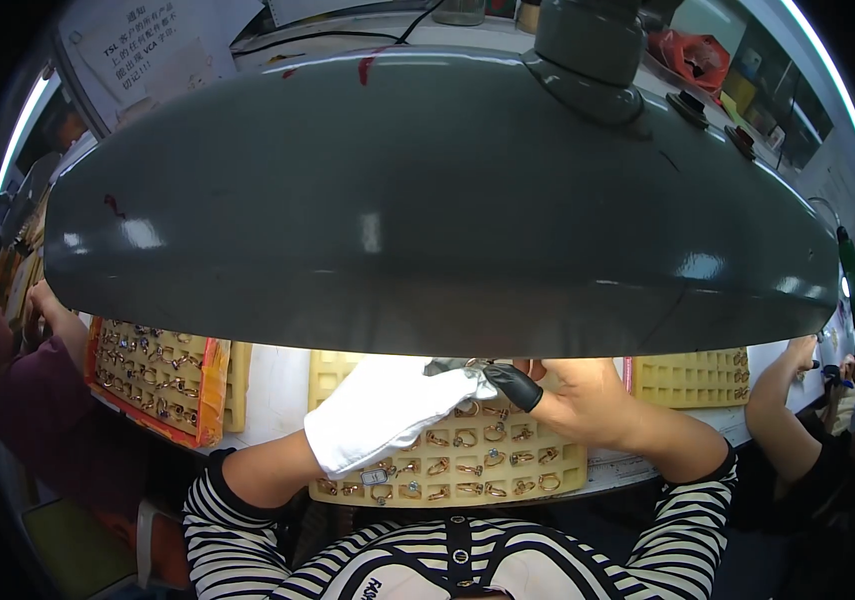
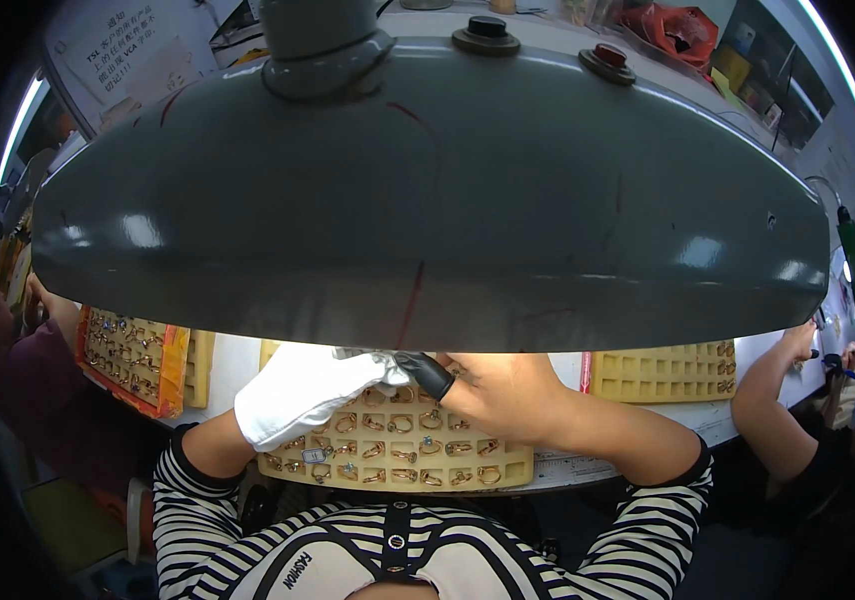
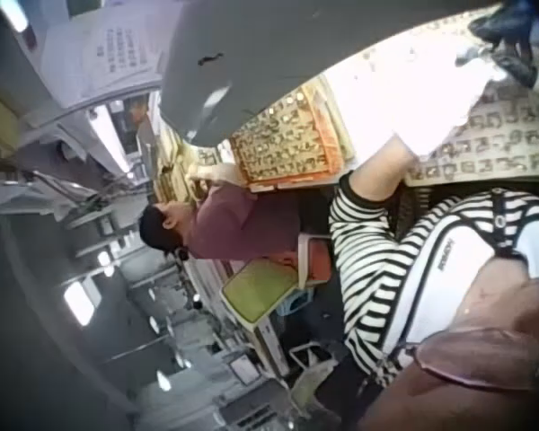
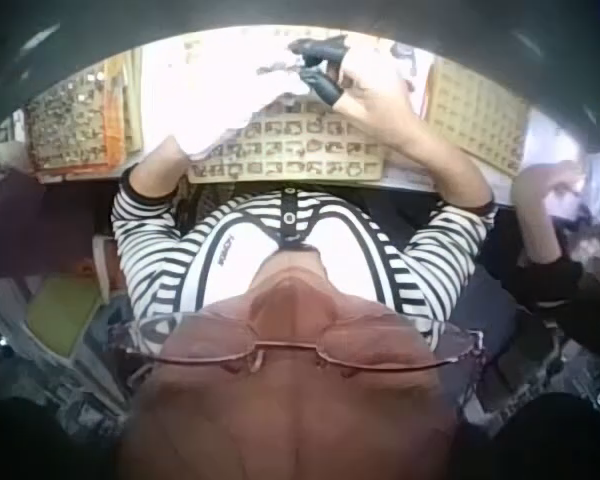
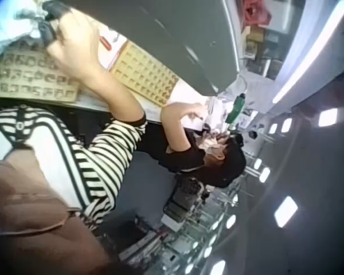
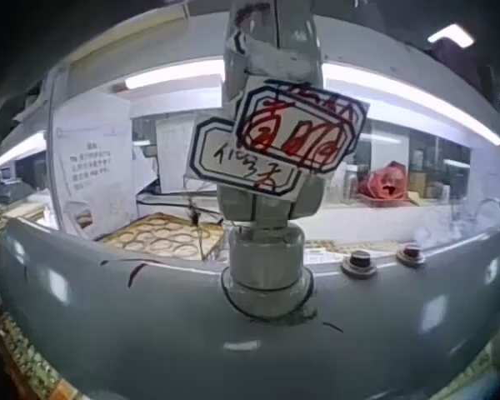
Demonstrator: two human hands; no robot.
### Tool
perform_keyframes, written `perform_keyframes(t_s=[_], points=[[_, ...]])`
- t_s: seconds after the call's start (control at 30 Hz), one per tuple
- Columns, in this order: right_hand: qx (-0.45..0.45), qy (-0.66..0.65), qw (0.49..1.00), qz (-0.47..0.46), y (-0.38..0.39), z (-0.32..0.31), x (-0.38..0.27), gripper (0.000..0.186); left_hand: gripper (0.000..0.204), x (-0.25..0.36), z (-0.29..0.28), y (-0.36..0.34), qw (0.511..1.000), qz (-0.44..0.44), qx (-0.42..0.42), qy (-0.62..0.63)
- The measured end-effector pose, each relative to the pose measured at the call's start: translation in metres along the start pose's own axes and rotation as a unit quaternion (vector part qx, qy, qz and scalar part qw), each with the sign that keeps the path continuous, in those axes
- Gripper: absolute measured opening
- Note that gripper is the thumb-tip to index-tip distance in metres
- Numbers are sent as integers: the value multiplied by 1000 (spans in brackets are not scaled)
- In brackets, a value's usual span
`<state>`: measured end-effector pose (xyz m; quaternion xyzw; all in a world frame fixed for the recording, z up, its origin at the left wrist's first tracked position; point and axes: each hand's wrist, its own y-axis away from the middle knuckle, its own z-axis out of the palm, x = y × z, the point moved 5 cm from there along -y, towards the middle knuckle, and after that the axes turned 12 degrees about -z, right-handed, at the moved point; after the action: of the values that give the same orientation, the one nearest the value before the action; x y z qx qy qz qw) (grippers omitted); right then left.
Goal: Inspecting and polishing small gold-colored rings at a workshop bench using a handheld tool.
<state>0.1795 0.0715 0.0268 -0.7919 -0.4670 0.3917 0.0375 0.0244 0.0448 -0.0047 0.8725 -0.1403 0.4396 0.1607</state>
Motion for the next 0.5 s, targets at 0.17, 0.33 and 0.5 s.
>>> perform_keyframes(t_s=[0.17,0.33,0.5], points=[[-21,37,999,-16,7,6,5,7,30,8,-7,3,999,43,19,0],[-2,-97,993,74,7,2,10,19,32,6,-7,1,996,-30,-49,65],[9,-250,951,184,8,4,15,15,35,8,-12,4,992,-72,-37,95]])
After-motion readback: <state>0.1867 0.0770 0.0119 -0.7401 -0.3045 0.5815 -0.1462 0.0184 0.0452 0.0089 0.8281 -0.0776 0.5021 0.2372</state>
